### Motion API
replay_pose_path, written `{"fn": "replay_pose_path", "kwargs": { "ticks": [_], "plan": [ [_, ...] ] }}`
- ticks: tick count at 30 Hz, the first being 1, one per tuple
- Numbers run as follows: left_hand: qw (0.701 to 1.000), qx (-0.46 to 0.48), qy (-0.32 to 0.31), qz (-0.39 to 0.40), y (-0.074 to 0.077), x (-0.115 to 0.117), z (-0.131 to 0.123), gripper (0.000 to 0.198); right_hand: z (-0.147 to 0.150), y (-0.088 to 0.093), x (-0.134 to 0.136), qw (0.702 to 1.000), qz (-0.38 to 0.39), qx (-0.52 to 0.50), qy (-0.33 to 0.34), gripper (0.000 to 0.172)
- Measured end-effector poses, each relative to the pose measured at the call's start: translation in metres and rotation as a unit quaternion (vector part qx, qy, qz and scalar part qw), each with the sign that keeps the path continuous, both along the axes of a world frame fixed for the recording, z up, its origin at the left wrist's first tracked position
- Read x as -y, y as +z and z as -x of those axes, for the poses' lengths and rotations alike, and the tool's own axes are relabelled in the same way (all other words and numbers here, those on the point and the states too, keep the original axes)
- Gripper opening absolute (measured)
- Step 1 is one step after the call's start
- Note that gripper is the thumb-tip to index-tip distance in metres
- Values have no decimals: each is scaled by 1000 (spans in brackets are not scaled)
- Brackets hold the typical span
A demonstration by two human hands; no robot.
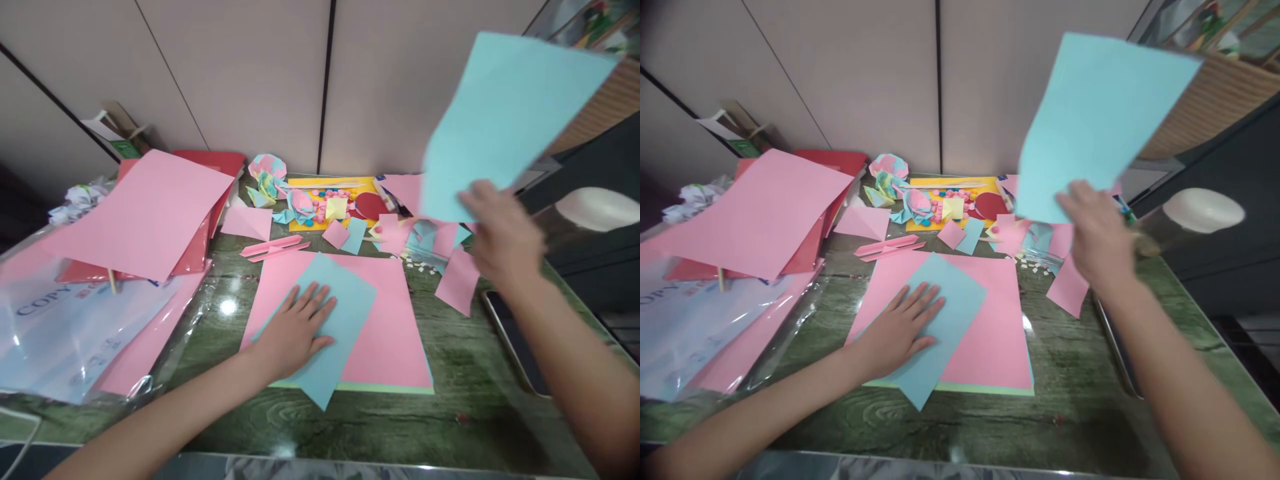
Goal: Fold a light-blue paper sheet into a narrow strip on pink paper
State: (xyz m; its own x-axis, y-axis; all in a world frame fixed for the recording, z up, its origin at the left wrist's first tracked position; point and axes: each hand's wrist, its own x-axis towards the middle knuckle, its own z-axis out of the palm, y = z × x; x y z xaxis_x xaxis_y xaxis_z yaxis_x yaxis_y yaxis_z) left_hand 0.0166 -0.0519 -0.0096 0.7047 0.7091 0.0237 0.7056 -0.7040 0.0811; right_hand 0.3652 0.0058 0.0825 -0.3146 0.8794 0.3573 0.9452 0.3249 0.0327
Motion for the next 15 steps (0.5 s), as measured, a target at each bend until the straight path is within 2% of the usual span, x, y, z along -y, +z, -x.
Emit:
{"fn": "replay_pose_path", "kwargs": {
  "ticks": [2, 3, 5, 6, 8, 10, 13, 15],
  "plan": [
    [999, -3, 46, 6, 1, 1, -14, 62, 8, -36, -37, 999, 35, 9, 10, 43],
    [998, 0, 66, 10, 2, 1, -19, 63, 10, -52, -48, 997, 73, 20, 27, 44],
    [995, 12, 92, 26, 7, -1, -22, 63, 10, -73, -51, 993, 110, 29, 35, 43],
    [994, 21, 97, 36, 11, -3, -19, 61, 10, -78, -45, 991, 123, 30, 32, 46],
    [994, 44, 90, 53, 17, -10, -3, 54, 11, -76, -22, 992, 130, 3, 5, 51],
    [995, 62, 55, 61, 21, -19, 20, 47, 20, -65, 11, 993, 114, -38, 12, 53],
    [996, 46, -17, 80, 21, -27, 51, 43, 47, -52, 64, 983, 121, -74, 112, 55],
    [994, 26, -49, 93, 19, -27, 61, 46, 70, -52, 93, 970, 149, -49, 188, 60]
  ]
}}
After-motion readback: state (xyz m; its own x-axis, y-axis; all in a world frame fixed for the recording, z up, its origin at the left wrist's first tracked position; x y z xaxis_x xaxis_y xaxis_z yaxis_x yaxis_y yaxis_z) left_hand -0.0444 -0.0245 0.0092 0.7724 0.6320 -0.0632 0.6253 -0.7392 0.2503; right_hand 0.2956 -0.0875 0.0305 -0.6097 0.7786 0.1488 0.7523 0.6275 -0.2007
